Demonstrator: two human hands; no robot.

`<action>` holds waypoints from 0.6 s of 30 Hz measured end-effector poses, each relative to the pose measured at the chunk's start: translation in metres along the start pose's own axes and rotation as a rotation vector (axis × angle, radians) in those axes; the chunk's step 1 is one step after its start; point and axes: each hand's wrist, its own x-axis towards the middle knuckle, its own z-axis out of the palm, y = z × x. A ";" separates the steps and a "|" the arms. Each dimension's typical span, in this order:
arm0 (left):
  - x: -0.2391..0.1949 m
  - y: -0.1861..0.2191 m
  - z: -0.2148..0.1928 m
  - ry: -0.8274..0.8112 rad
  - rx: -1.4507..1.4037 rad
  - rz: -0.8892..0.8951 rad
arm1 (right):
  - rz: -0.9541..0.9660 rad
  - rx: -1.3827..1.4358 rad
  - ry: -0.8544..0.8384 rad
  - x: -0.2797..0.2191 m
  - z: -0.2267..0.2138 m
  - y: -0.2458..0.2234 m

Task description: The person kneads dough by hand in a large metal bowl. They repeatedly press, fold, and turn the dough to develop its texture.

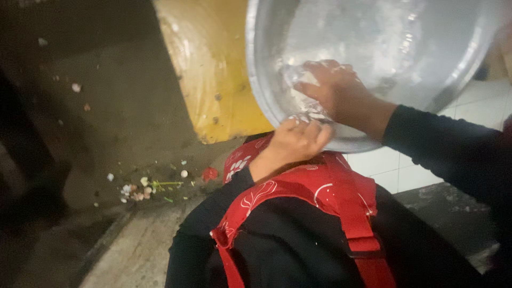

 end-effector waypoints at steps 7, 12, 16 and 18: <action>-0.011 -0.002 0.013 0.076 0.014 0.031 | 0.227 -0.259 -0.083 0.027 0.023 -0.013; 0.001 0.001 -0.001 0.054 -0.082 -0.016 | 0.428 -0.111 -0.097 0.058 0.029 0.022; 0.006 0.008 -0.007 0.000 -0.040 -0.023 | 0.437 -0.103 0.180 0.066 0.046 0.042; 0.008 0.010 -0.007 -0.096 -0.047 -0.041 | 0.510 -0.065 0.168 0.068 0.051 0.048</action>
